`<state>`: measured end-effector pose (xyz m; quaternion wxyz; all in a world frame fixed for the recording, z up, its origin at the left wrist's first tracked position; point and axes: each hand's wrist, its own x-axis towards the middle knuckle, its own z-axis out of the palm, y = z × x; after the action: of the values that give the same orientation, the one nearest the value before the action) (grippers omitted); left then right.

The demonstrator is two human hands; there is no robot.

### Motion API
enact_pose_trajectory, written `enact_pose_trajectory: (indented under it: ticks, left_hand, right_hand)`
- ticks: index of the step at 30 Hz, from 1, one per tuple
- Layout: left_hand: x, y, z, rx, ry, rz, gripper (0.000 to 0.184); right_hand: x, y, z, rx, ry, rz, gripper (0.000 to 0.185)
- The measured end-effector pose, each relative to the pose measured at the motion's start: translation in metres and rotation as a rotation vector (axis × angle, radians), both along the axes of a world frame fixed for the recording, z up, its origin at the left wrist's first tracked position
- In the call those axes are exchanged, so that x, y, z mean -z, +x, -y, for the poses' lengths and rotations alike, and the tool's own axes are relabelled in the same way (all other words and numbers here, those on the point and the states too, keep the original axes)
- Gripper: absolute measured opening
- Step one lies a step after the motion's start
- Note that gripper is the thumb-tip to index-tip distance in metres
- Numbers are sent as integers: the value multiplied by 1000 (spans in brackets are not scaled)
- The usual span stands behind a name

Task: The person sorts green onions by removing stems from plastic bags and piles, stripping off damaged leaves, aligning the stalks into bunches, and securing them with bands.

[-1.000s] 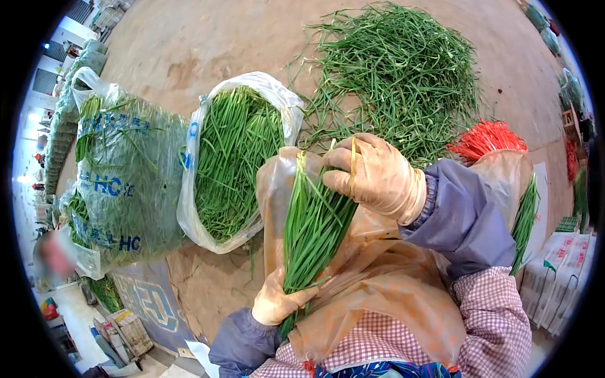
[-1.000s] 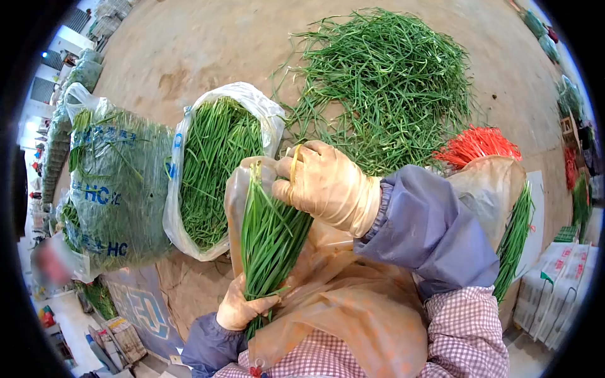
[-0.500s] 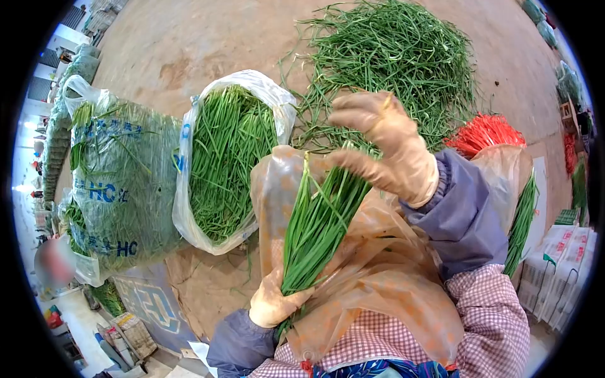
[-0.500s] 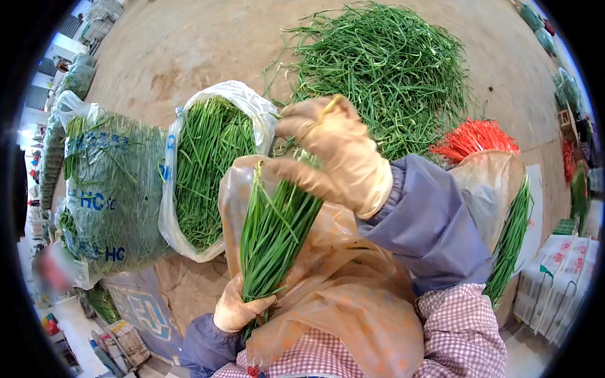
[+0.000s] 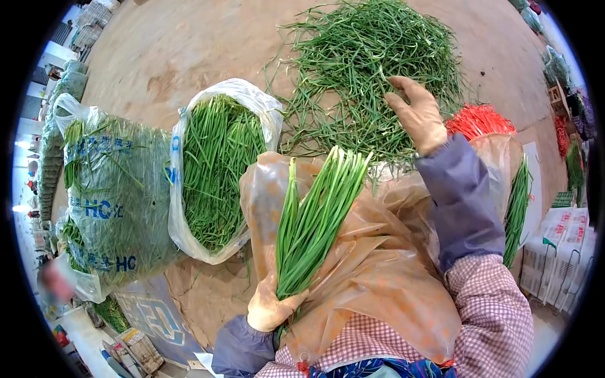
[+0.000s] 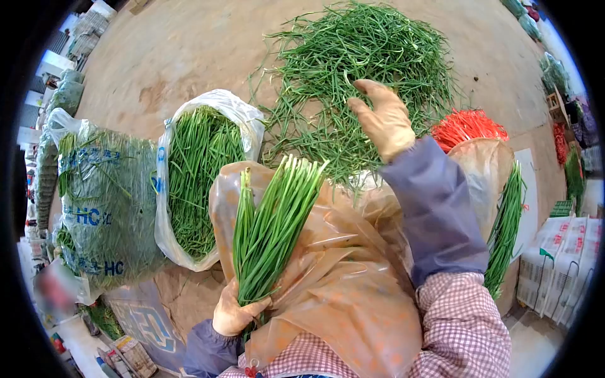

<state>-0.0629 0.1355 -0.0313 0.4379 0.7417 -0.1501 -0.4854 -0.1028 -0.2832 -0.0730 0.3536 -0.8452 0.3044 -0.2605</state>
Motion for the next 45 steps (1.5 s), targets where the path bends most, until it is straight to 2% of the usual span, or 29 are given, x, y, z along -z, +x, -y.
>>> enact_pose_trajectory:
  ticks: [1,3,5,7,10,11,12,13,14,15,16,19,21,23,25,27,28,31,32,34,35,37,39,41,42,43,45]
  left_hand:
    - [1,0,0,-1,2,-12,49]
    - [-2,-2,2,15,55,-6,50]
    - [-11,-4,9,51,153,44,51]
    - [-18,-8,18,113,105,282,56]
    - [-25,-18,26,212,141,629,62]
    - [-26,-21,27,243,166,744,64]
    - [-24,-23,21,331,213,805,80]
    - [-27,-25,23,388,230,821,83]
    - [-30,-28,26,442,247,837,86]
    - [-32,-31,27,495,263,848,89]
    - [-31,-33,26,577,273,863,102]
    - [-46,-29,29,648,86,784,104]
    - [-62,-8,30,768,59,568,97]
    - [-79,18,37,684,-84,386,90]
    - [-92,42,51,530,-90,451,86]
    - [-77,55,73,308,-272,492,95]
    - [-61,56,93,250,-342,228,101]
    - [-23,20,135,198,-411,-415,111]
    - [-4,14,128,328,-356,-81,109]
    - [11,0,122,167,-292,-649,83]
    - [4,-2,123,113,-258,-778,73]
    - [6,-4,119,25,-255,-729,57]
    - [7,-2,117,15,-259,-684,54]
    - [12,-2,116,-9,-271,-650,52]
    - [15,-1,116,-24,-235,-629,48]
    - [14,-3,116,-47,-241,-631,48]
    - [11,-8,118,-89,-257,-632,46]
  right_hand:
    - [3,-9,-9,13,355,139,47]
    - [10,-34,-33,-120,1107,234,62]
    - [-1,-50,-82,-90,1557,255,68]
    - [7,-50,-122,-276,1781,520,66]
    - [5,-41,-141,-380,1634,555,68]
    - [15,-37,-142,-360,1729,618,65]
    - [36,-30,-140,-341,1823,680,61]
    - [41,-22,-138,-324,1915,741,57]
    - [41,-21,-138,-415,2118,807,45]
    - [40,-20,-138,-427,2144,825,43]
    - [39,-21,-139,-436,2172,840,41]
    - [36,-29,-140,-454,2219,881,40]
    - [41,-33,-136,-618,2167,896,46]
    - [40,-37,-140,-644,2147,936,48]
    - [39,-40,-144,-666,2165,963,49]
    - [37,-43,-148,-686,2226,972,49]
    - [26,-44,-151,-669,2264,993,40]
    - [21,-43,-150,-730,2094,1026,40]
    - [12,-49,-149,-656,2103,1005,45]
    - [-8,-61,-137,-509,2041,783,49]
    - [-12,-67,-130,-443,2008,671,51]
    - [-14,-78,-111,-317,1625,564,48]
    - [-13,-86,-97,-42,920,459,35]
    - [-54,-103,-92,-101,916,287,30]
    - [-66,-107,-94,-174,757,185,29]
    - [-78,-111,-97,-237,591,96,29]
    - [-86,-109,-105,-439,-64,-110,27]
